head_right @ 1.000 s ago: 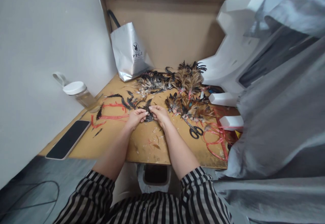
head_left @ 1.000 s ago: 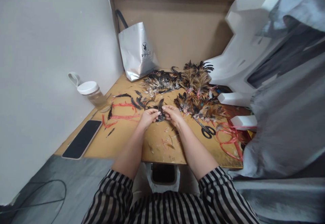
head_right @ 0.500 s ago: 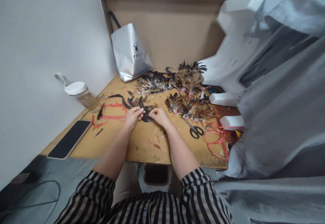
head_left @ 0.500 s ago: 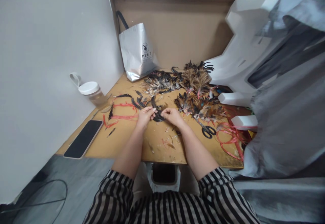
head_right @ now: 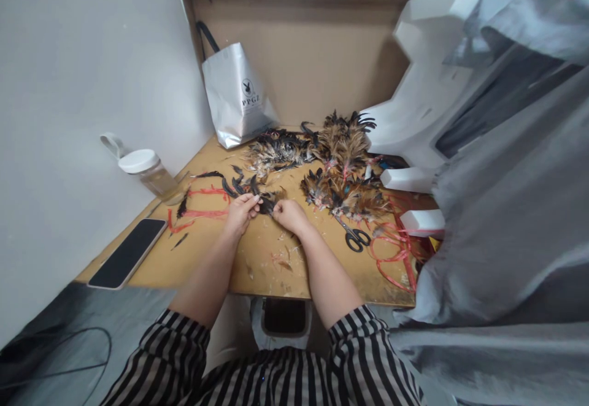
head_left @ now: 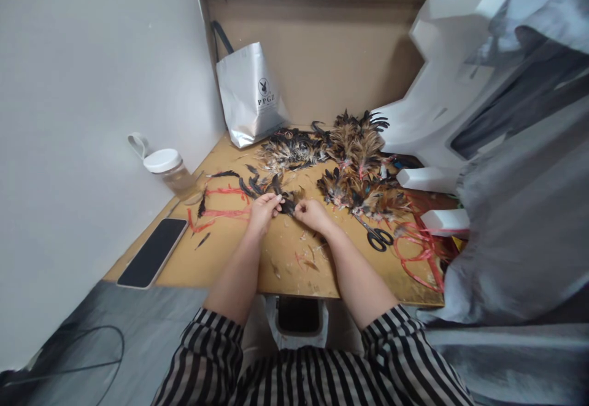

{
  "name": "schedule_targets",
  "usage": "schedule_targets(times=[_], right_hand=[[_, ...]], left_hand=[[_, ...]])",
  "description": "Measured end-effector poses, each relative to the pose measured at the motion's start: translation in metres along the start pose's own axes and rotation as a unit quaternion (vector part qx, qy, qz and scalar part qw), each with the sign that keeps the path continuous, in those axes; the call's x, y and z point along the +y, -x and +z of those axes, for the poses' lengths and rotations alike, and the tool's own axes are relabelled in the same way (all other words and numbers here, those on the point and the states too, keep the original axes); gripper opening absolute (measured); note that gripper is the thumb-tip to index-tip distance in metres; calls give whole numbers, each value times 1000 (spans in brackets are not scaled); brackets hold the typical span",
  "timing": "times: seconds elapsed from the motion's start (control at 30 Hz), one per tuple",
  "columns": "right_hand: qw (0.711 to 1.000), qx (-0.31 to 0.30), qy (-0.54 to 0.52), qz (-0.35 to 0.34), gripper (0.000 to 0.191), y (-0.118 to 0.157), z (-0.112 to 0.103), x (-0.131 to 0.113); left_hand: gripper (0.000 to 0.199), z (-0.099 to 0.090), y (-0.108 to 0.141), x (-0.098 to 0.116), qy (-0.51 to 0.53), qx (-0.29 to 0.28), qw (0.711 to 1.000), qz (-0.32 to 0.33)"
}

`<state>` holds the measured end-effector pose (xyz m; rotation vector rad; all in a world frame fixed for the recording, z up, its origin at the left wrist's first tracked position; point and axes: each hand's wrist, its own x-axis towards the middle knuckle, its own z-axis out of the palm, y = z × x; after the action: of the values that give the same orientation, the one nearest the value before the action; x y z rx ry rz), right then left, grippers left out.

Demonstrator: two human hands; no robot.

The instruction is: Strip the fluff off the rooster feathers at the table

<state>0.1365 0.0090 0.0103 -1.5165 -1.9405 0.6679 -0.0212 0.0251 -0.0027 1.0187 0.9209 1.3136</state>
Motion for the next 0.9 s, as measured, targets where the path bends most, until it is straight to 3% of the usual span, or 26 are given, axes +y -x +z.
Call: schedule_targets(times=[0.07, 0.17, 0.3, 0.47, 0.9], right_hand=[[990, 22, -130, 47, 15, -2, -1, 1], [949, 16, -303, 90, 22, -5, -3, 4], [895, 10, -434, 101, 26, -7, -3, 5], [877, 19, -468, 107, 30, -6, 0, 4], [894, -1, -436, 108, 29, -4, 2, 2]], left_hand=[[25, 1, 1, 0, -3, -3, 1000, -7], [25, 3, 3, 1, -16, -14, 999, -25], [26, 5, 5, -1, -41, -59, 997, -36], [26, 3, 6, -5, -62, -101, 992, -35], [28, 4, 8, -5, -105, -134, 984, -48]])
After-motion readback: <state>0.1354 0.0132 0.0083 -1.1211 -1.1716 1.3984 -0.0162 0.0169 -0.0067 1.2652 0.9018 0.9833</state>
